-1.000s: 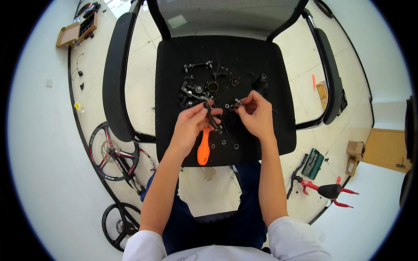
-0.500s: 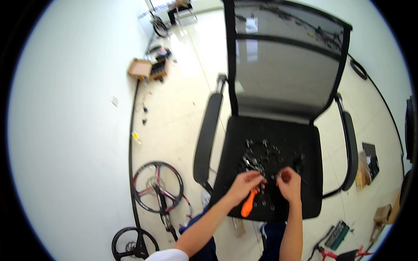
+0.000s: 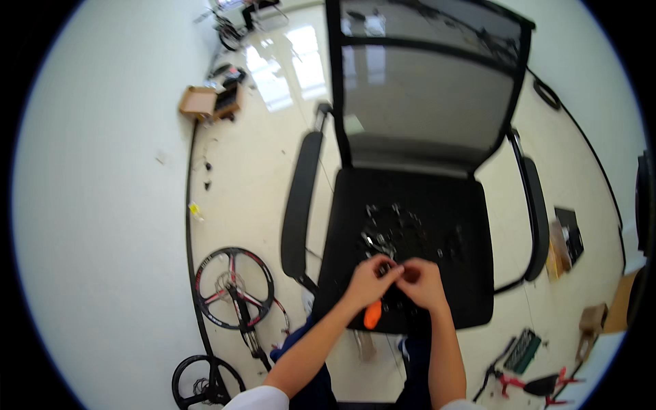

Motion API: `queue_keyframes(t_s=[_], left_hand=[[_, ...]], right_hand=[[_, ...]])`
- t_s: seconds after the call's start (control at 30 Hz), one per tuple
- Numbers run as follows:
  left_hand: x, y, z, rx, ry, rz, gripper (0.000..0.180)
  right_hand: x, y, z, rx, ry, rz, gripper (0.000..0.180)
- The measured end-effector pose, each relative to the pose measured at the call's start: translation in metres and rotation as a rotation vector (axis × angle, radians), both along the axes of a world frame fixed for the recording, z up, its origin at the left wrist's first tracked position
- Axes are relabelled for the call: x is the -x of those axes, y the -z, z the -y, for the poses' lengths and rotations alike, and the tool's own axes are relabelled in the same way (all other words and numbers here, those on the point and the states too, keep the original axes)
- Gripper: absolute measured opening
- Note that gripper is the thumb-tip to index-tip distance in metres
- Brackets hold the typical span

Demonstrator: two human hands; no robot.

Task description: The person assembles small mechanical parts on a black office chair using an orange-handled screwdriver. They repeatedly pick up components, align them, and tighten screws while other parts remain scattered on the chair seat.

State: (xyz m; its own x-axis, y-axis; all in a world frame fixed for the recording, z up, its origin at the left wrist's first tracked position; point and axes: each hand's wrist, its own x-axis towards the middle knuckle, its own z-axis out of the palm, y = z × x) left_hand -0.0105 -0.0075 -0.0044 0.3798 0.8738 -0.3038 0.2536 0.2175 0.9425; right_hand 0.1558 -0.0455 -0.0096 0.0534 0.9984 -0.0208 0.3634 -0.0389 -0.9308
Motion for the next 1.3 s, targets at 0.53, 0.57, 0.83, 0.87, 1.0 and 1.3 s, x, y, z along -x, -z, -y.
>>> queue_keyframes(t_s=[0.53, 0.57, 0.83, 0.87, 1.0, 1.3], left_hand=[[0.005, 0.000, 0.002, 0.081, -0.105, 0.133, 0.019], [0.005, 0.000, 0.002, 0.095, -0.094, 0.148, 0.021], [0.014, -0.016, -0.002, 0.302, -0.036, 0.448, 0.037], [0.014, -0.016, -0.002, 0.288, -0.026, 0.461, 0.036], [0.018, -0.015, -0.006, 0.264, -0.045, 0.465, 0.035], [0.016, -0.018, -0.009, 0.342, -0.198, 0.588, 0.030]], right_hand=[[0.001, -0.014, 0.000, 0.059, 0.074, -0.387, 0.013], [-0.001, -0.013, -0.001, 0.056, 0.101, -0.357, 0.012], [-0.014, -0.014, -0.005, 0.049, 0.284, -0.274, 0.011], [-0.014, -0.015, -0.005, 0.032, 0.302, -0.295, 0.011], [-0.016, -0.018, -0.006, 0.000, 0.266, -0.495, 0.014], [-0.009, -0.023, -0.004, 0.090, 0.181, -0.560, 0.012]])
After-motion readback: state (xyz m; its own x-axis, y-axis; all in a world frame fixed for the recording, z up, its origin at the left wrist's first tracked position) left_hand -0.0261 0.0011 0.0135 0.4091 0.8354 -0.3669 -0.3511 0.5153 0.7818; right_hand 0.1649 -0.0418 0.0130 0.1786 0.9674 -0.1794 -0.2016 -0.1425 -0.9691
